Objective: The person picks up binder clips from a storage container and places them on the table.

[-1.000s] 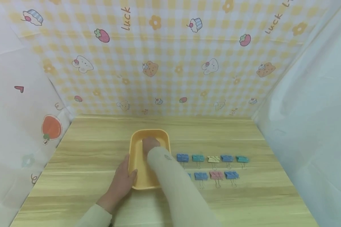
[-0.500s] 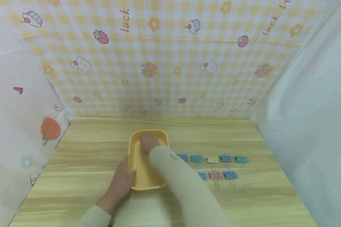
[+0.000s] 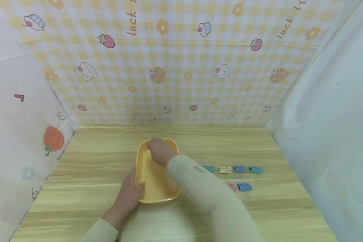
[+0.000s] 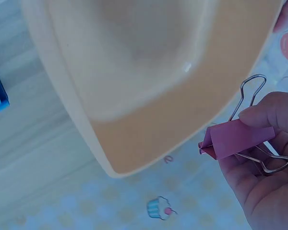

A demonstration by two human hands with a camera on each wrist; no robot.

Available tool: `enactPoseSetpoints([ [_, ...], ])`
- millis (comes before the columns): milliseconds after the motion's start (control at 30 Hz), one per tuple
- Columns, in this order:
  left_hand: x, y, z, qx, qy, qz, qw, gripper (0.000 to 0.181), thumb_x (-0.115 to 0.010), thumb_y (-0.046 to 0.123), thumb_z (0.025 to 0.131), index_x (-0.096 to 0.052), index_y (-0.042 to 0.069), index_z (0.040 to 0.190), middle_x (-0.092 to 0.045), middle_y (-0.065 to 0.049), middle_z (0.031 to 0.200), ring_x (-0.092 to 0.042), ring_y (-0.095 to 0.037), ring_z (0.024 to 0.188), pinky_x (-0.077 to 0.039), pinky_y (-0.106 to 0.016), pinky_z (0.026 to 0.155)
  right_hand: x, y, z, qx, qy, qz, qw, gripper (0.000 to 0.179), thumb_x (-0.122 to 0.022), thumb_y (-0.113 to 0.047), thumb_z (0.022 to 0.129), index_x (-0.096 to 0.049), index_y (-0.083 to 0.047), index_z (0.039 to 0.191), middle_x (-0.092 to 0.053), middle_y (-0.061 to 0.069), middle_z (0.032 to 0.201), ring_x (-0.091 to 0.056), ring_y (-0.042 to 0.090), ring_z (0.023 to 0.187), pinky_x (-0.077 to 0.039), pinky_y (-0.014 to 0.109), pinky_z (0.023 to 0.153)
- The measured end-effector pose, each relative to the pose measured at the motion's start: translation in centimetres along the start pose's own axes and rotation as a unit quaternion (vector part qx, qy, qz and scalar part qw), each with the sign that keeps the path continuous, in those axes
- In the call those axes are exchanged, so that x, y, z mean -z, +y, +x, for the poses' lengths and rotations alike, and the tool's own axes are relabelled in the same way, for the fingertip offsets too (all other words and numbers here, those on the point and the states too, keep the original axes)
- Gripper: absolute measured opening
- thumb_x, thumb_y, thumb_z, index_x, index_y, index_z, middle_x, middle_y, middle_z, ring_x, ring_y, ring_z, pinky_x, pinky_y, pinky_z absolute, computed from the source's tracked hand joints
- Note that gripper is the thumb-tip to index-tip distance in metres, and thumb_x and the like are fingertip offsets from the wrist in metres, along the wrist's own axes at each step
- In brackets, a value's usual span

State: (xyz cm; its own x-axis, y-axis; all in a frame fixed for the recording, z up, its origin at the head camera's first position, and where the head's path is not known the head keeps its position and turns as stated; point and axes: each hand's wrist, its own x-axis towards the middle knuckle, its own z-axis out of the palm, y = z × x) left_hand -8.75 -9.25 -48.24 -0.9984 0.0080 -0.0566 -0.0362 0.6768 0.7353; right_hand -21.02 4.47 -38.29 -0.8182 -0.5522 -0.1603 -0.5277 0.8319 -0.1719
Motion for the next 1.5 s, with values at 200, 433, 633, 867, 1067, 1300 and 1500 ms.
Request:
enactPoseSetpoints([
  [200, 0.2, 0.1, -0.1, -0.002, 0.003, -0.001, 1.0, 0.07, -0.052, 0.021, 0.097, -0.014, -0.001, 0.152, -0.031, -0.031, 0.148, -0.025, -0.05, 0.138, -0.023, -0.066, 0.107, 1.0, -0.3, -0.9, 0.026, 0.025, -0.036, 0.9987, 0.032, -0.06, 0.002, 0.09, -0.062, -0.011, 0.119, -0.059, 0.0, 0.104, -0.053, 0.015, 0.093, -0.045, 0.017, 0.065],
  [433, 0.1, 0.2, 0.1, -0.001, 0.006, -0.002, 1.0, 0.071, -0.053, 0.021, 0.097, -0.015, -0.002, 0.152, -0.032, -0.031, 0.148, -0.026, -0.049, 0.137, -0.024, -0.064, 0.108, 1.9, -0.1, -2.5, 0.062, 0.064, -0.03, 0.9956, 0.033, -0.06, 0.007, 0.087, -0.062, -0.009, 0.116, -0.06, 0.001, 0.101, -0.055, 0.016, 0.092, -0.049, 0.02, 0.072],
  [633, 0.2, 0.4, 0.1, 0.001, 0.002, -0.006, 1.0, 0.072, -0.053, 0.021, 0.097, -0.014, -0.002, 0.152, -0.03, -0.031, 0.149, -0.025, -0.049, 0.138, -0.022, -0.064, 0.109, 2.3, 0.7, -3.5, 0.078, 0.09, -0.018, 0.9927, 0.034, -0.059, 0.01, 0.087, -0.062, -0.005, 0.117, -0.061, 0.004, 0.105, -0.056, 0.018, 0.094, -0.051, 0.023, 0.073],
  [867, 0.2, 0.3, 0.1, 0.003, 0.004, -0.002, 1.0, 0.072, -0.053, 0.02, 0.096, -0.013, -0.002, 0.152, -0.03, -0.031, 0.149, -0.025, -0.05, 0.137, -0.022, -0.065, 0.109, 2.5, 2.0, -4.7, 0.075, 0.107, -0.017, 0.9913, 0.035, -0.057, 0.012, 0.085, -0.062, -0.005, 0.115, -0.062, 0.006, 0.109, -0.057, 0.019, 0.096, -0.053, 0.025, 0.074],
  [1067, -0.1, 0.2, 0.1, 0.001, 0.007, -0.008, 0.9999, 0.072, -0.054, 0.02, 0.096, -0.014, -0.002, 0.152, -0.031, -0.031, 0.149, -0.025, -0.05, 0.138, -0.022, -0.065, 0.108, 2.6, 3.2, -5.8, 0.063, 0.111, -0.015, 0.9917, 0.035, -0.058, 0.013, 0.084, -0.062, -0.005, 0.114, -0.061, 0.007, 0.109, -0.057, 0.021, 0.099, -0.053, 0.027, 0.074],
  [1300, 0.1, 0.5, 0.0, 0.001, 0.01, -0.008, 0.9999, 0.071, -0.054, 0.019, 0.096, -0.015, -0.002, 0.152, -0.032, -0.033, 0.147, -0.027, -0.05, 0.136, -0.024, -0.065, 0.108, 2.3, 4.9, -7.0, 0.038, 0.112, -0.014, 0.9929, 0.032, -0.059, 0.014, 0.084, -0.063, -0.003, 0.112, -0.061, 0.008, 0.111, -0.057, 0.022, 0.102, -0.053, 0.028, 0.082],
  [1500, 0.1, 0.5, 0.0, 0.001, 0.01, -0.01, 0.9999, 0.071, -0.054, 0.019, 0.096, -0.015, -0.002, 0.152, -0.032, -0.034, 0.146, -0.027, -0.051, 0.136, -0.024, -0.064, 0.108, 2.2, 6.3, -8.1, 0.022, 0.124, -0.006, 0.9921, 0.033, -0.057, 0.016, 0.081, -0.063, -0.006, 0.105, -0.058, 0.003, 0.099, -0.053, 0.019, 0.093, -0.052, 0.029, 0.076],
])
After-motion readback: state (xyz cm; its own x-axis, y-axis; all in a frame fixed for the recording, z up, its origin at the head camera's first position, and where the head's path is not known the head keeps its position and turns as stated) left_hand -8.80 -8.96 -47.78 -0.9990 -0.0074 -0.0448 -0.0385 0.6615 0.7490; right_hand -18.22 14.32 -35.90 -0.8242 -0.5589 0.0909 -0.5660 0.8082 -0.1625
